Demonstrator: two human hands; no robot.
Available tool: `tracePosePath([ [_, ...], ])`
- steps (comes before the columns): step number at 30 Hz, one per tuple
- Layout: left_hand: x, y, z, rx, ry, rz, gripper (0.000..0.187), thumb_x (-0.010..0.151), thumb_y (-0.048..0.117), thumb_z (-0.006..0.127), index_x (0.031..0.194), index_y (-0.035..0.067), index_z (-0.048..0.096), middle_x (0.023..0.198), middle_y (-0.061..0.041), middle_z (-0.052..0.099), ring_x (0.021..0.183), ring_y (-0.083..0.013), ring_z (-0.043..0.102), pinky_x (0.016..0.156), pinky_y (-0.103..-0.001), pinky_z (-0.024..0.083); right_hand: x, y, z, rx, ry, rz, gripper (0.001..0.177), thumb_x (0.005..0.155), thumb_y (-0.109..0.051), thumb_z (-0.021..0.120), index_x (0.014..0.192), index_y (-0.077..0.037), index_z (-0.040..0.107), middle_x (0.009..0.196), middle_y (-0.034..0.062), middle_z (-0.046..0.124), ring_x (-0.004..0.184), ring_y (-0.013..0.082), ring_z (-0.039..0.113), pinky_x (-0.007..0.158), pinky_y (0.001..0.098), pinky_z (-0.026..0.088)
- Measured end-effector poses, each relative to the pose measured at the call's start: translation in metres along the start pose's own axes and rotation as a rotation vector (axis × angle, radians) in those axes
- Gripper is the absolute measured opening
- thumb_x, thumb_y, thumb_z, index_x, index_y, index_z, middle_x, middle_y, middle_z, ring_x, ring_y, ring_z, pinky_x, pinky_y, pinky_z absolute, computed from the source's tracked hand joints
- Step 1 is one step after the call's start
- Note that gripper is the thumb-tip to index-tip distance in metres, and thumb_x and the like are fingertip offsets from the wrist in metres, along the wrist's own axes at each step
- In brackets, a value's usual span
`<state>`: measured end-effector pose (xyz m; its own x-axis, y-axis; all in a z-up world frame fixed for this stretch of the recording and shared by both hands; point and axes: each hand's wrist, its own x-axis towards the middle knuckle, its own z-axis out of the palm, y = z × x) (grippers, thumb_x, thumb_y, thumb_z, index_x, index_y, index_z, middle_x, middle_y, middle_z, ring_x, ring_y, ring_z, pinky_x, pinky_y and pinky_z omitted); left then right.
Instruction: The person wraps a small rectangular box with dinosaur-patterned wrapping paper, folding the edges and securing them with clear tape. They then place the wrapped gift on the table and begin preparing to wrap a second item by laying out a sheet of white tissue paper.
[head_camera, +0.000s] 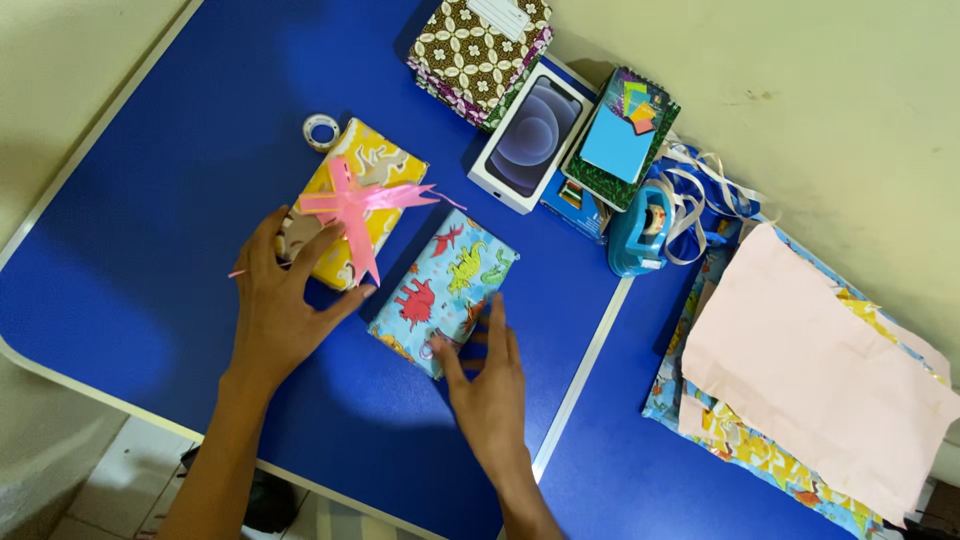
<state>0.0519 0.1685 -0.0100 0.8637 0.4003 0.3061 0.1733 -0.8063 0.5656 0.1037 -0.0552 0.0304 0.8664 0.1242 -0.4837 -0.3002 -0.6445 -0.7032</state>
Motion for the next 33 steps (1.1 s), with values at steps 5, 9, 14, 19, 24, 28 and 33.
tracePosePath([
  [5, -0.008, -0.003, -0.010, -0.026, -0.027, -0.041, 0.078, 0.072, 0.047, 0.087, 0.142, 0.023, 0.061, 0.153, -0.026, 0.039, 0.140, -0.0442, 0.041, 0.110, -0.058, 0.034, -0.008, 0.001, -0.001, -0.332, 0.123, -0.540, 0.115, 0.062, -0.037, 0.097, 0.154, -0.009, 0.034, 0.151, 0.0289, 0.034, 0.131, 0.0450, 0.048, 0.100, 0.0481, 0.049],
  [9, -0.007, -0.008, -0.014, 0.075, -0.025, -0.010, 0.078, 0.071, 0.051, 0.087, 0.141, 0.025, 0.064, 0.150, -0.021, 0.046, 0.139, -0.0393, 0.043, 0.111, -0.056, 0.032, -0.004, 0.002, 0.011, -0.330, 0.117, -0.583, 0.107, 0.067, -0.033, 0.095, 0.155, -0.014, 0.038, 0.159, 0.0287, 0.028, 0.136, 0.0454, 0.047, 0.103, 0.0469, 0.050],
  [14, -0.008, -0.015, -0.015, 0.054, -0.014, 0.003, 0.075, 0.070, 0.055, 0.085, 0.136, 0.025, 0.067, 0.152, -0.016, 0.048, 0.137, -0.0354, 0.046, 0.110, -0.053, 0.031, 0.002, -0.003, 0.027, -0.304, 0.112, -0.600, 0.104, 0.068, -0.033, 0.095, 0.154, -0.013, 0.040, 0.159, 0.0280, 0.029, 0.136, 0.0444, 0.048, 0.104, 0.0469, 0.050],
  [19, -0.007, -0.027, -0.020, -0.001, -0.048, 0.024, 0.073, 0.068, 0.052, 0.085, 0.134, 0.024, 0.068, 0.154, -0.013, 0.049, 0.136, -0.0333, 0.048, 0.111, -0.053, 0.031, 0.007, -0.008, 0.032, -0.300, 0.122, -0.634, 0.103, 0.070, -0.034, 0.095, 0.154, -0.010, 0.040, 0.159, 0.0291, 0.028, 0.138, 0.0450, 0.045, 0.106, 0.0474, 0.048],
  [24, -0.008, -0.032, -0.021, -0.052, -0.063, -0.001, 0.066, 0.072, 0.048, 0.084, 0.133, 0.026, 0.069, 0.153, -0.009, 0.051, 0.132, -0.0310, 0.049, 0.110, -0.050, 0.034, 0.010, -0.008, 0.037, -0.297, 0.133, -0.640, 0.102, 0.072, -0.035, 0.093, 0.154, -0.006, 0.038, 0.159, 0.0299, 0.027, 0.140, 0.0458, 0.043, 0.108, 0.0477, 0.047],
  [28, -0.006, -0.031, -0.023, -0.019, -0.057, 0.016, 0.061, 0.076, 0.046, 0.083, 0.132, 0.028, 0.070, 0.152, -0.008, 0.051, 0.135, -0.0314, 0.049, 0.111, -0.050, 0.035, 0.011, -0.007, 0.038, -0.297, 0.140, -0.649, 0.099, 0.075, -0.032, 0.092, 0.154, -0.006, 0.039, 0.160, 0.0296, 0.026, 0.142, 0.0457, 0.041, 0.110, 0.0480, 0.046],
  [33, -0.004, -0.029, -0.026, 0.015, -0.093, -0.003, 0.062, 0.074, 0.047, 0.083, 0.132, 0.029, 0.070, 0.150, -0.010, 0.051, 0.134, -0.0336, 0.047, 0.110, -0.051, 0.035, 0.016, -0.007, 0.037, -0.294, 0.137, -0.644, 0.099, 0.074, -0.032, 0.092, 0.153, -0.004, 0.039, 0.160, 0.0298, 0.026, 0.142, 0.0454, 0.040, 0.111, 0.0479, 0.044],
])
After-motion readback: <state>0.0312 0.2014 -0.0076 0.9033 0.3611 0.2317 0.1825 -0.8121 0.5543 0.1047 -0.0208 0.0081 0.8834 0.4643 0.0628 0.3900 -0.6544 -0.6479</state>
